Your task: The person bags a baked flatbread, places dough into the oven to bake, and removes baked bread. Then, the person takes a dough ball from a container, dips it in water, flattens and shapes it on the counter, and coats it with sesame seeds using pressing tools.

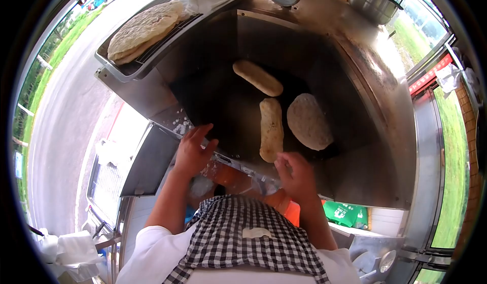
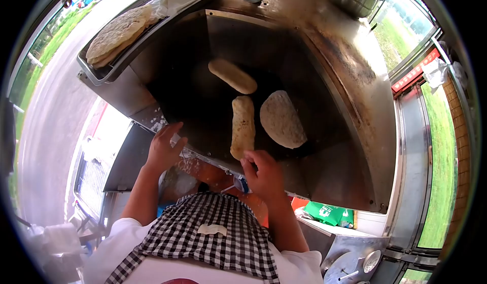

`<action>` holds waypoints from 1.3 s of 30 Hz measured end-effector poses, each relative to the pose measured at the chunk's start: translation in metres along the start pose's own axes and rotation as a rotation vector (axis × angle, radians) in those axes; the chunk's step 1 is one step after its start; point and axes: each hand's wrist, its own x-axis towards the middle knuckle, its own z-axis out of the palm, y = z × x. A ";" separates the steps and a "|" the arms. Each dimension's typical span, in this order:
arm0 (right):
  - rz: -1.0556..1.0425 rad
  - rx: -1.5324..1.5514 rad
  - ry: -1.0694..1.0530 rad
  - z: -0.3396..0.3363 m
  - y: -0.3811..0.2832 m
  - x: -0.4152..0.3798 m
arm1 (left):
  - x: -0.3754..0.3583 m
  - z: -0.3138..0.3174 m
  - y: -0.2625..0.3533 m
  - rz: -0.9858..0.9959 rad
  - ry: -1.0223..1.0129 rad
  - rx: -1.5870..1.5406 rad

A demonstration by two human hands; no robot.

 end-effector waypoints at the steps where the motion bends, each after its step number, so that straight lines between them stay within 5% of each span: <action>1: -0.001 -0.015 0.000 0.001 -0.004 -0.001 | 0.001 -0.002 -0.002 0.001 0.008 -0.011; 27: 0.099 -0.157 0.165 0.072 -0.082 -0.025 | 0.011 -0.043 -0.096 0.249 -0.015 -0.175; 39: 0.242 -0.161 0.268 0.082 -0.085 -0.064 | 0.014 -0.051 -0.090 0.326 -0.059 -0.202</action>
